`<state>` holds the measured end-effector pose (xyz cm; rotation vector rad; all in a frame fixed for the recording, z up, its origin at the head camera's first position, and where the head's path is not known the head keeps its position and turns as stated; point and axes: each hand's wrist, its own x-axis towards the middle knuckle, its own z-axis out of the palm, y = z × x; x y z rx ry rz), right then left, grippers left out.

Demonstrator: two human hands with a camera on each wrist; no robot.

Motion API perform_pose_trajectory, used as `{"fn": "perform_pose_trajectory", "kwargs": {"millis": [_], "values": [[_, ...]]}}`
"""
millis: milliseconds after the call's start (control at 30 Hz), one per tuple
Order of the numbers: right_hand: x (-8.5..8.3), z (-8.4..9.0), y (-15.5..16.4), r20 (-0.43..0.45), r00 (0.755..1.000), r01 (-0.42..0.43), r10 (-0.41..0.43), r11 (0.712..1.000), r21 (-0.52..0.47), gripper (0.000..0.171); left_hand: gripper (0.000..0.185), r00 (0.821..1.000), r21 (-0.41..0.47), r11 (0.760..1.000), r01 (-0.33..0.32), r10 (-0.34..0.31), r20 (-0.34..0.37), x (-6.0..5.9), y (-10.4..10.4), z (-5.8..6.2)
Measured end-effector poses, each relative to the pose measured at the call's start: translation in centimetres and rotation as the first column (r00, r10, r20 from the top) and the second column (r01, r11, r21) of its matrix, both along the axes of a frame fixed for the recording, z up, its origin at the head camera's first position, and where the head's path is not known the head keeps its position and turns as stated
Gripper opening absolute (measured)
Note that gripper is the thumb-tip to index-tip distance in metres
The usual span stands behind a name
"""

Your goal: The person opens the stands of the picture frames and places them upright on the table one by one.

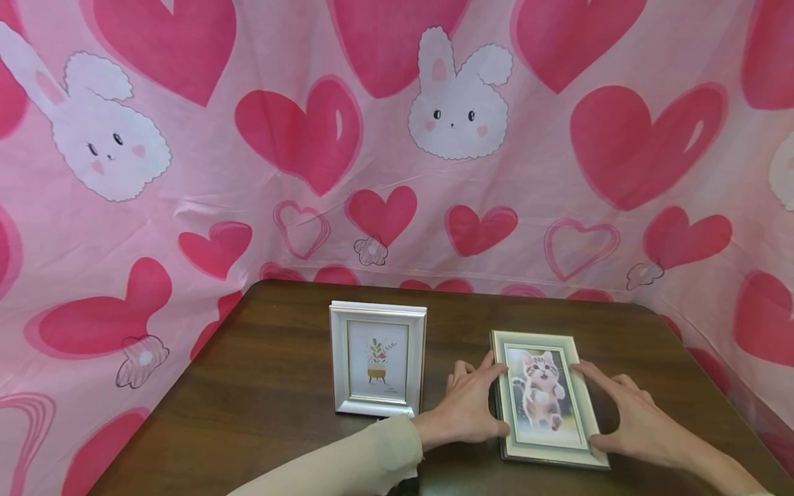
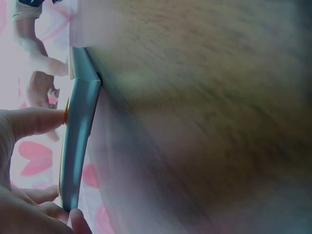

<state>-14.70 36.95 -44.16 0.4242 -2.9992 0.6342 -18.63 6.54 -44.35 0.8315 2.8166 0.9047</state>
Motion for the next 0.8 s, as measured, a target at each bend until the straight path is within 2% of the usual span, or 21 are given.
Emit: {"fn": "perform_pose_trajectory", "kwargs": {"millis": [800], "values": [[0.66,-0.55,-0.17,-0.120,0.993,-0.020,0.017,1.000,-0.024,0.123,0.091,0.999,0.014,1.000,-0.001,0.002,-0.049,0.82,-0.02,0.09]]}}
